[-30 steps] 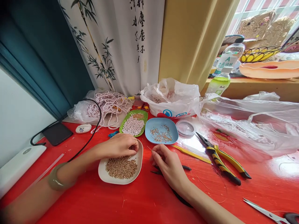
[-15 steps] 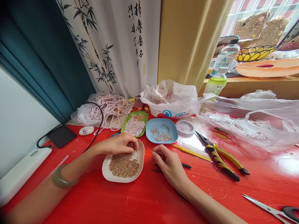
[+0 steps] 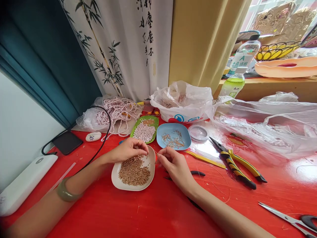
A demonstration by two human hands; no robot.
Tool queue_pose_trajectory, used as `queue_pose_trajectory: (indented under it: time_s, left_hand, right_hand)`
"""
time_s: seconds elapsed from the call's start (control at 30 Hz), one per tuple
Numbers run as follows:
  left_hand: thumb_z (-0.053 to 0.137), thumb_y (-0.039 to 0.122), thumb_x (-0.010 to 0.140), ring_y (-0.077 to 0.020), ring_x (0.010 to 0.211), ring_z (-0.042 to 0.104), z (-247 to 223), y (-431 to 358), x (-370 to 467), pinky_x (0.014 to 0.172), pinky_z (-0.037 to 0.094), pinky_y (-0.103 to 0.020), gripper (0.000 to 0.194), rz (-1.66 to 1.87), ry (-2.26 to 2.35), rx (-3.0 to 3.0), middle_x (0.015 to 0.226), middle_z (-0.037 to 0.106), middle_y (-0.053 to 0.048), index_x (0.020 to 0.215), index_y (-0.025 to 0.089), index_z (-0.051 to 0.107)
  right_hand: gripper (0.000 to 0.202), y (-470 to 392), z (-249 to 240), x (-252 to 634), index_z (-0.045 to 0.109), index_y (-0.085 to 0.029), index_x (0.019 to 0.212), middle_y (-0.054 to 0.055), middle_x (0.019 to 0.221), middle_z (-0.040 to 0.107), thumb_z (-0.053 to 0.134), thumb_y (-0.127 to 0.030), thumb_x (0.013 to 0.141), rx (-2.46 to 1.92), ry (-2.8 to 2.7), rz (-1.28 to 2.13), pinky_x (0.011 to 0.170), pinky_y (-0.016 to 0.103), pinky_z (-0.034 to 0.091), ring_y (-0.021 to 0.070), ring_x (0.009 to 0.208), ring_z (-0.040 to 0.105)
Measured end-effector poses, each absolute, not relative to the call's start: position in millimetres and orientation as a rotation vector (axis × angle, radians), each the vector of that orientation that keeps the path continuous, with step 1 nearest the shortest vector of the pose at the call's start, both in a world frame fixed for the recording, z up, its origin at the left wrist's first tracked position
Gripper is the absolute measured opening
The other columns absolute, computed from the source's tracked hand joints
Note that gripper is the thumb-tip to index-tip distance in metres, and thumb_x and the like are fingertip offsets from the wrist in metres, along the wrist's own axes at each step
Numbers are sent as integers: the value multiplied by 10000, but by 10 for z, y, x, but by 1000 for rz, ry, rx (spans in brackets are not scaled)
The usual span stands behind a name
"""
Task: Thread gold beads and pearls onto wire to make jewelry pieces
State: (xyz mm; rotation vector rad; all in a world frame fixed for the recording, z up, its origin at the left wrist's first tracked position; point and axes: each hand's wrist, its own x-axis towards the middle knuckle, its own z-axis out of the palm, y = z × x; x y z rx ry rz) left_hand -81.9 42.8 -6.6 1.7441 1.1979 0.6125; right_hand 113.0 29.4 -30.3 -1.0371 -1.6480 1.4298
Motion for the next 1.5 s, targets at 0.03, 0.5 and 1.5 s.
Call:
queue_pose_trajectory:
  time_s: [0.03, 0.5, 1.5]
  left_hand:
    - [541, 215, 739, -121, 649, 555, -82, 418, -789, 627, 430, -248, 116, 659, 1202, 1708, 720, 631, -27, 783, 141, 619]
    - [697, 196, 630, -115, 714, 576, -224, 352, -612, 622, 414, -215, 190, 962, 1035, 1049, 760, 641, -33, 778, 126, 603]
    - [702, 134, 605, -108, 669, 570, -203, 361, -593, 631, 420, -233, 194, 952, 1037, 1067, 718, 644, -13, 759, 132, 585]
  right_hand:
    - [163, 310, -295, 1105, 503, -175, 737, -3, 646, 584, 478, -316, 815, -1024, -1637, 1435, 538, 227, 403, 104, 574, 516]
    - [165, 242, -306, 1116, 416, -202, 647, -79, 495, 359, 425, -262, 801, -1057, -1764, 1190, 393, 194, 276, 75, 426, 305]
    - [147, 246, -285, 1117, 380, -211, 618, -75, 482, 361, 410, -176, 757, -985, -1911, 985, 404, 190, 273, 74, 424, 322]
